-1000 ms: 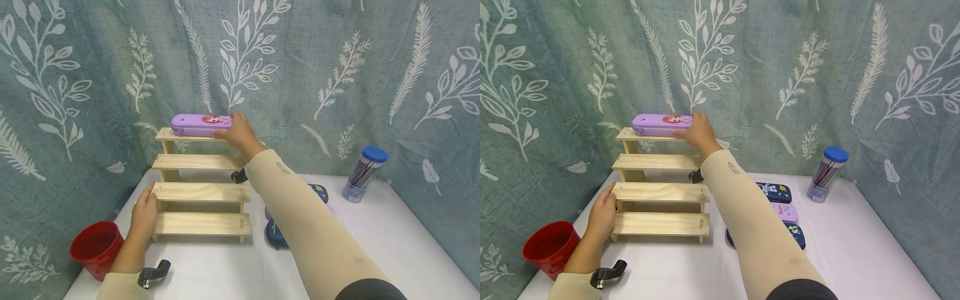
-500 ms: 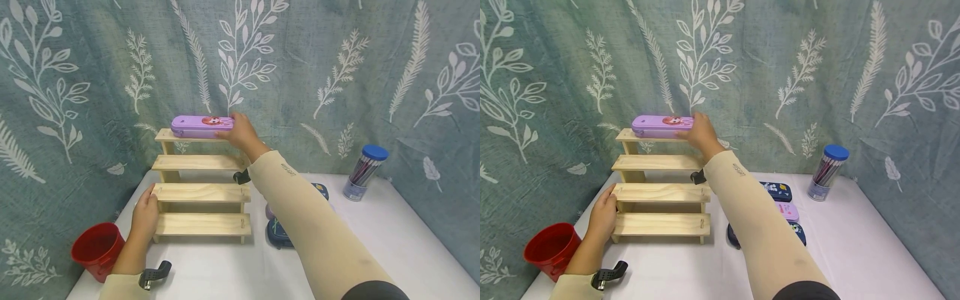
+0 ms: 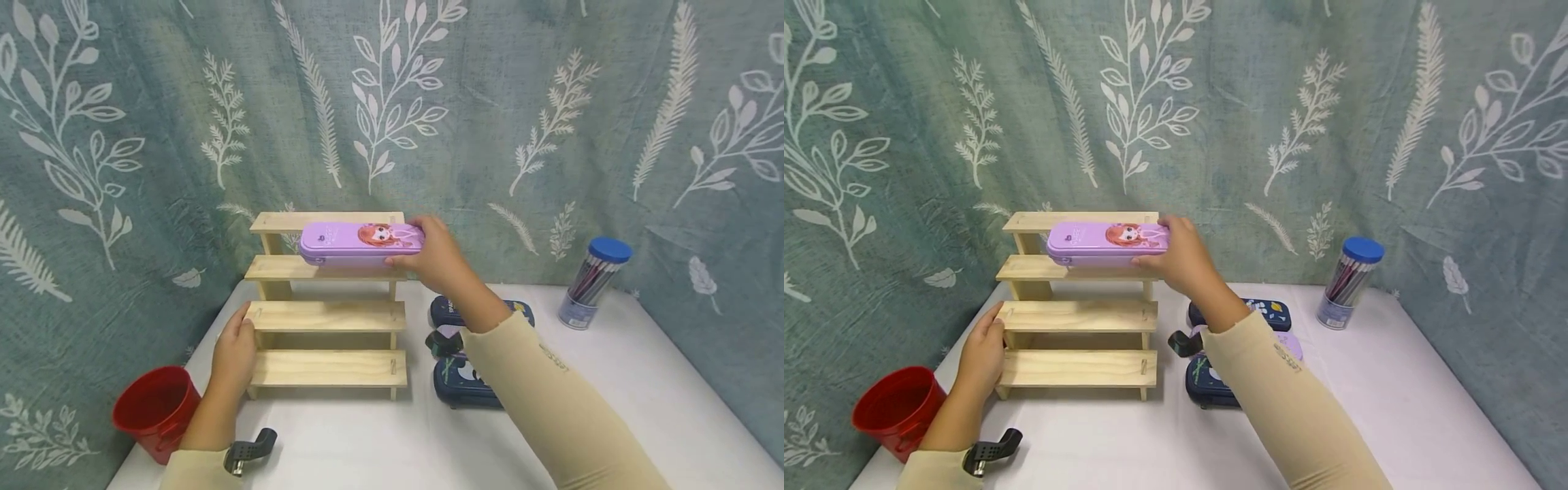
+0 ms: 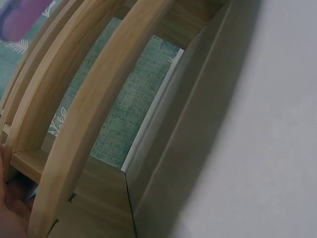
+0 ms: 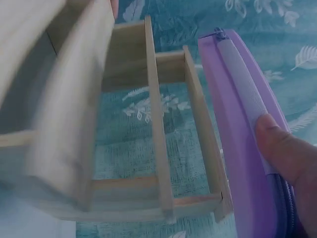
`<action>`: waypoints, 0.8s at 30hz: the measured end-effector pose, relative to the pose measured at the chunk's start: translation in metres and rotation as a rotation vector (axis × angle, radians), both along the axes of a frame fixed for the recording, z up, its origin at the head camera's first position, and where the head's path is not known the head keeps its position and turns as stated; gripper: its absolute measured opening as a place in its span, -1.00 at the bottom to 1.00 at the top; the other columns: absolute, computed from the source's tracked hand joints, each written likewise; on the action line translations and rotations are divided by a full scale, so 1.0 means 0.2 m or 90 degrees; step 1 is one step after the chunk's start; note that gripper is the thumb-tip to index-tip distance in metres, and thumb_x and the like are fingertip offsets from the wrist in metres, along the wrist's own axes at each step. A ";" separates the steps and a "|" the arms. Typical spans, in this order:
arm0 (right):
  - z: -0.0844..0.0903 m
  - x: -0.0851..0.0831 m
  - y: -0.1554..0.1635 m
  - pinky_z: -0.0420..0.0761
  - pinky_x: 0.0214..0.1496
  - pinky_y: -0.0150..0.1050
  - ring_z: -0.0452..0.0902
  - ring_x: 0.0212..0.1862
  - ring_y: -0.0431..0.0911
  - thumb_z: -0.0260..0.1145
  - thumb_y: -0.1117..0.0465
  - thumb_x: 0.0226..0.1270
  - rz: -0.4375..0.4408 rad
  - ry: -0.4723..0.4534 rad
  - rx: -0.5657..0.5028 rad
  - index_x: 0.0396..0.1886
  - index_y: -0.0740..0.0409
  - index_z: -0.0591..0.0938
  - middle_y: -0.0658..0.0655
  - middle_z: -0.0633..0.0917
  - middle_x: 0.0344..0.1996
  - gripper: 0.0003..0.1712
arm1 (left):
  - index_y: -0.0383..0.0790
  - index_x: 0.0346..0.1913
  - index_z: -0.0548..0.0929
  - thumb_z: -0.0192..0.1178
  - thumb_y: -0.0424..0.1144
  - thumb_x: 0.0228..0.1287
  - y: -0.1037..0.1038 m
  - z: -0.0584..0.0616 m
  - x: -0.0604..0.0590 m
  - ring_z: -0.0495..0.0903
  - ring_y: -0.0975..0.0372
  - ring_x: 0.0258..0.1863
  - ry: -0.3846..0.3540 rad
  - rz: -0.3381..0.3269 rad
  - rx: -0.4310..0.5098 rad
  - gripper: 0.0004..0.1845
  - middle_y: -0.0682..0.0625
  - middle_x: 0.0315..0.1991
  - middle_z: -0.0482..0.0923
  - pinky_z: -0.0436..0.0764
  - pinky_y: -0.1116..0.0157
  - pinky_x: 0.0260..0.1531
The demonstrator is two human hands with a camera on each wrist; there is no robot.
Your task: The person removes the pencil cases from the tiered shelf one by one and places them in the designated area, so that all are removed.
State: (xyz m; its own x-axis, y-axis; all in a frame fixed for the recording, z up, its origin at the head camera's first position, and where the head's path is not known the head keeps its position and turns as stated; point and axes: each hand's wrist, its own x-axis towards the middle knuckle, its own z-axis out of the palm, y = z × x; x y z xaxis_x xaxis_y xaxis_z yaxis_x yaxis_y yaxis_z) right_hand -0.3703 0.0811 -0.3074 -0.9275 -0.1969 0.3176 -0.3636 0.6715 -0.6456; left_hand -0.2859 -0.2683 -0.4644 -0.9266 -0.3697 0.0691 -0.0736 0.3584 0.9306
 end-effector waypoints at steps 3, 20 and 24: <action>-0.07 0.12 0.09 0.50 0.41 0.07 0.46 0.30 0.11 0.70 -0.10 0.07 -0.005 -0.014 0.006 0.46 0.19 0.44 0.24 0.48 0.34 0.03 | 0.10 0.70 0.09 -0.39 0.04 0.69 0.00 0.00 0.00 -0.01 -0.02 0.69 -0.005 0.000 -0.003 -0.38 -0.04 0.68 0.09 -0.02 -0.19 0.64; -0.44 0.62 0.64 0.52 0.29 0.21 0.50 0.26 0.16 0.72 -0.19 -0.04 -0.059 -0.055 0.083 0.37 0.18 0.49 0.27 0.56 0.29 0.04 | 0.13 0.70 0.10 -0.40 0.07 0.67 0.01 -0.01 -0.01 -0.03 0.00 0.70 -0.006 0.002 0.006 -0.37 0.00 0.69 0.08 -0.03 -0.19 0.65; -0.52 0.69 0.76 0.46 0.37 0.30 0.46 0.34 0.21 0.71 -0.22 -0.05 -0.061 -0.075 0.083 0.35 0.19 0.49 0.29 0.55 0.29 0.05 | 0.14 0.70 0.09 -0.41 0.08 0.67 0.02 0.00 -0.01 -0.03 -0.01 0.70 -0.009 0.002 -0.001 -0.37 0.00 0.69 0.08 -0.04 -0.20 0.65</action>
